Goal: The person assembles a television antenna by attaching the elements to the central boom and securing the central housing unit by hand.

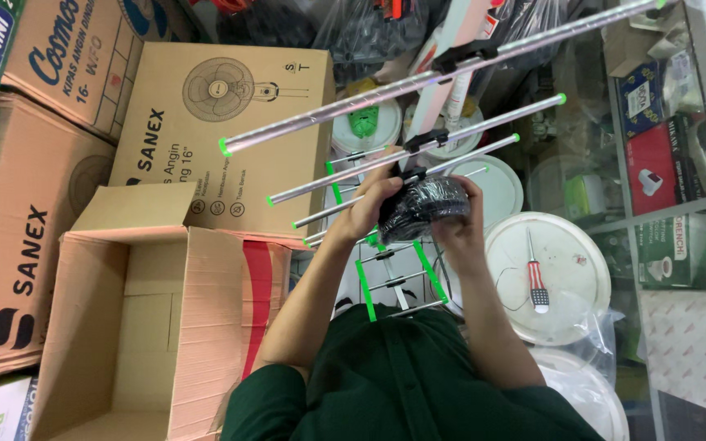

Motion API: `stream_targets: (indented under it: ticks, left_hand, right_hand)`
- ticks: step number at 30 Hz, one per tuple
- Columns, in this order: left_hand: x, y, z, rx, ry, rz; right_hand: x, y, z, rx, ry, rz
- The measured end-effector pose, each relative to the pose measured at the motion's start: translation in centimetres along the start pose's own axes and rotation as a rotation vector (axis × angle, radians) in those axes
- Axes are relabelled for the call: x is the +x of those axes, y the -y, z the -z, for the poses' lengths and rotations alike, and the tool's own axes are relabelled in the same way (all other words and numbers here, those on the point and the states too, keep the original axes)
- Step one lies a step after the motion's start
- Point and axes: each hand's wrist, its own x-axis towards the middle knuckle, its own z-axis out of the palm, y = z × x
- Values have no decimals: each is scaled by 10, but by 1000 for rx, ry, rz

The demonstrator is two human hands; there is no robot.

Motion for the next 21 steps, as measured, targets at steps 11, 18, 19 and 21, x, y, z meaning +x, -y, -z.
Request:
stream_targets:
  ticks: [11, 18, 19, 21]
  left_hand:
    - [1, -17, 1, 103, 46, -62]
    - [-3, -19, -7, 25, 24, -20]
    - [-4, -18, -6, 7, 13, -17]
    - [-6, -16, -6, -49, -26, 36]
  right_hand:
    - [3, -16, -5, 500, 93, -26]
    - [-1, -8, -22, 673, 65, -15]
    - [-1, -8, -21, 638, 78, -2]
    - [-2, -9, -19, 571, 101, 24]
